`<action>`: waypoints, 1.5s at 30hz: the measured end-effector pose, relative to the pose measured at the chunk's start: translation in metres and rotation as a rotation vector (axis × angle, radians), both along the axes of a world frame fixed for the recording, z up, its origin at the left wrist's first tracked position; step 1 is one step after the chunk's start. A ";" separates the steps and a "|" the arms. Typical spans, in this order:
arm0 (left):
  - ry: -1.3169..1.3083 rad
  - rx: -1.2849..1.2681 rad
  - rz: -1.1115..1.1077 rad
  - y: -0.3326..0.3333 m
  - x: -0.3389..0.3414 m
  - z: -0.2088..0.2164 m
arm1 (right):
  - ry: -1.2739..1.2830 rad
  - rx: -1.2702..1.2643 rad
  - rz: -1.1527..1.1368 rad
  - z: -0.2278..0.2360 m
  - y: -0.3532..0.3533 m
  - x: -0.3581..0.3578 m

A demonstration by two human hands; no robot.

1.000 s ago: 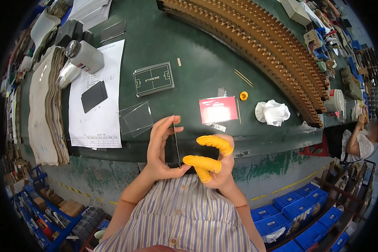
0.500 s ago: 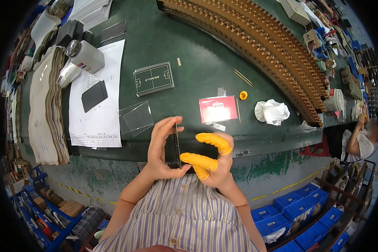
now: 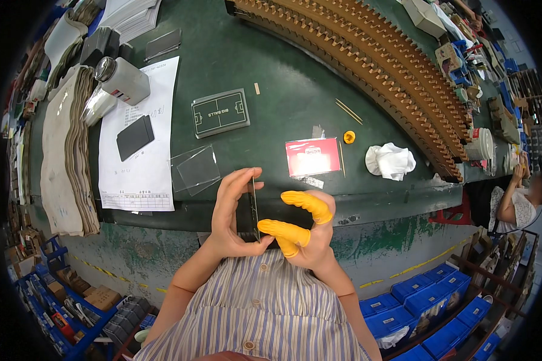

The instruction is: The person puts on yellow finger cots and picks up a small rectangular object. They use a thin stick to apply a substance to the edges of the object, then place it into a clear plastic sleeve. The person repeats this process with another object, handling them one at a time.

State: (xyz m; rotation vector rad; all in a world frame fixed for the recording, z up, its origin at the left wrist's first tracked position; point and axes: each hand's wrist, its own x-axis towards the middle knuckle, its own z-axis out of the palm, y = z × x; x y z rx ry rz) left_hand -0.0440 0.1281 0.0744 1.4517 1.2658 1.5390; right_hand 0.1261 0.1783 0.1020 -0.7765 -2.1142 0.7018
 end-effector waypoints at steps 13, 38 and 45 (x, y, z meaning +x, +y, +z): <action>-0.002 -0.001 -0.002 -0.001 -0.001 0.001 | -0.001 -0.027 -0.026 -0.002 -0.004 0.001; 0.078 0.009 -0.010 0.000 0.000 0.002 | 0.143 -0.050 -0.233 0.000 0.002 0.001; 0.052 0.020 -0.059 -0.001 -0.002 -0.002 | -0.002 -0.089 -0.648 -0.012 0.058 0.039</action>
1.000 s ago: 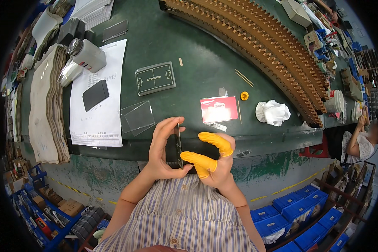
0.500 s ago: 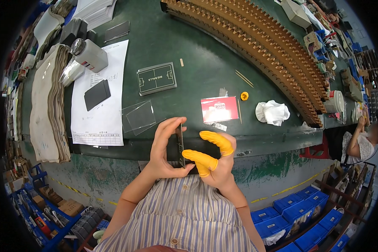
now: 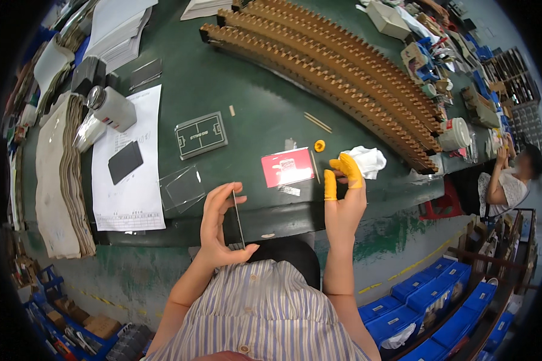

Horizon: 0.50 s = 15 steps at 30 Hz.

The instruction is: The person puts on yellow finger cots and picks up a small rectangular object. They use a thin stick to apply a substance to the edges of the object, then place it into a clear plastic sleeve. The person repeats this process with another object, handling them one at a time.

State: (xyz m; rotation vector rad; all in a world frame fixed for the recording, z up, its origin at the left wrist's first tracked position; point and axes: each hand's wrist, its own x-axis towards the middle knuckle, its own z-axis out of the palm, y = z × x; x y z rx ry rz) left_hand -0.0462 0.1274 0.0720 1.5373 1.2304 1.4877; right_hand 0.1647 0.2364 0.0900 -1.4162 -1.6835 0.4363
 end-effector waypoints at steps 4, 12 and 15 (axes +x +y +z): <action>-0.100 0.028 -0.014 0.003 0.004 -0.001 | -0.242 0.013 0.073 0.008 0.007 0.000; -0.164 0.019 -0.021 0.002 0.004 0.000 | 1.255 -0.084 0.861 0.066 0.003 0.025; -0.159 0.028 -0.015 0.002 0.005 -0.003 | 1.085 0.064 1.526 0.110 0.017 0.036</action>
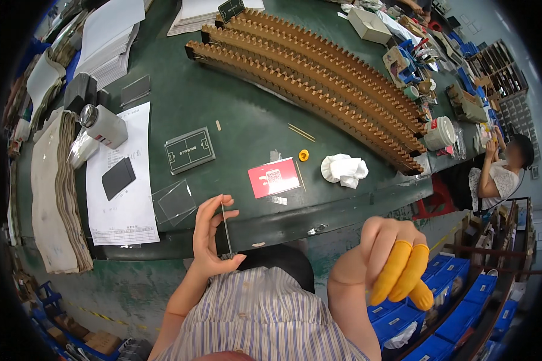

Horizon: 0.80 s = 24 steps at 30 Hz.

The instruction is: The person puts on yellow finger cots and picks up a small rectangular object. They use a thin stick to apply a substance to the edges of the object, then place it into a clear plastic sleeve. The person repeats this process with another object, handling them one at a time.

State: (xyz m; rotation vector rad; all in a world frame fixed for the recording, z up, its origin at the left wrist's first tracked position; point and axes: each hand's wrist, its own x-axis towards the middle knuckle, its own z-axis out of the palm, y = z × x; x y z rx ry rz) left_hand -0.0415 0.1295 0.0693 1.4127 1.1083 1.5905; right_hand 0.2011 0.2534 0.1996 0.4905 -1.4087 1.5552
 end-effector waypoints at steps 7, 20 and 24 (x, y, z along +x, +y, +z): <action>-0.019 -0.015 -0.031 0.000 -0.002 -0.001 | 0.422 0.184 -0.220 0.009 -0.039 -0.029; -0.111 -0.012 -0.115 -0.001 -0.007 0.003 | -1.512 0.284 -1.383 -0.089 -0.009 -0.029; -0.167 -0.007 -0.113 -0.003 -0.006 0.000 | -1.550 0.183 -1.407 -0.090 -0.005 -0.024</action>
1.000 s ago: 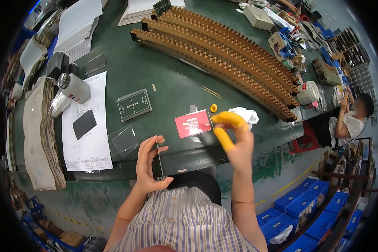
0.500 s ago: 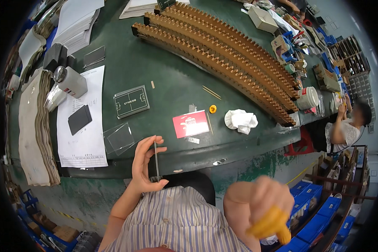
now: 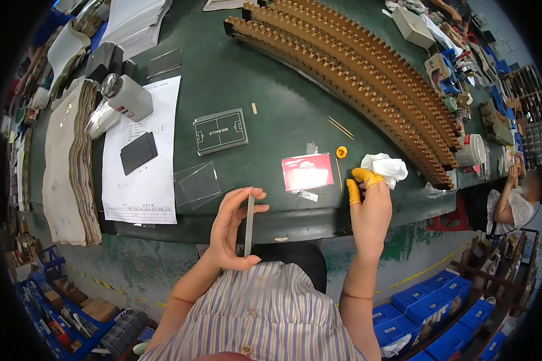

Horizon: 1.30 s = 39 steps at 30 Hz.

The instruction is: The person puts on yellow finger cots and picks up a small rectangular object. They use a thin stick to apply a substance to the edges of the object, then place it into a clear plastic sleeve. The person repeats this process with another object, handling them one at a time.

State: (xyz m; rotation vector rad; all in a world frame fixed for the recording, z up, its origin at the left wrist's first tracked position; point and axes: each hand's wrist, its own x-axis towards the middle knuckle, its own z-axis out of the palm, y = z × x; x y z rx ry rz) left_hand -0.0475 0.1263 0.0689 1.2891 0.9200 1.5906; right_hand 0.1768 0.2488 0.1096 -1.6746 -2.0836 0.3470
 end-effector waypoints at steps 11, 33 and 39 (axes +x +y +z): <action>-0.410 -0.203 -0.016 -0.001 -0.001 0.008 | -0.062 0.081 0.002 -0.003 0.009 0.005; -0.460 -0.212 -0.017 -0.001 -0.001 0.007 | -0.216 0.235 0.184 0.020 0.020 0.000; -0.477 -0.151 -0.118 0.001 -0.005 0.002 | 0.065 0.146 0.194 0.012 0.008 -0.005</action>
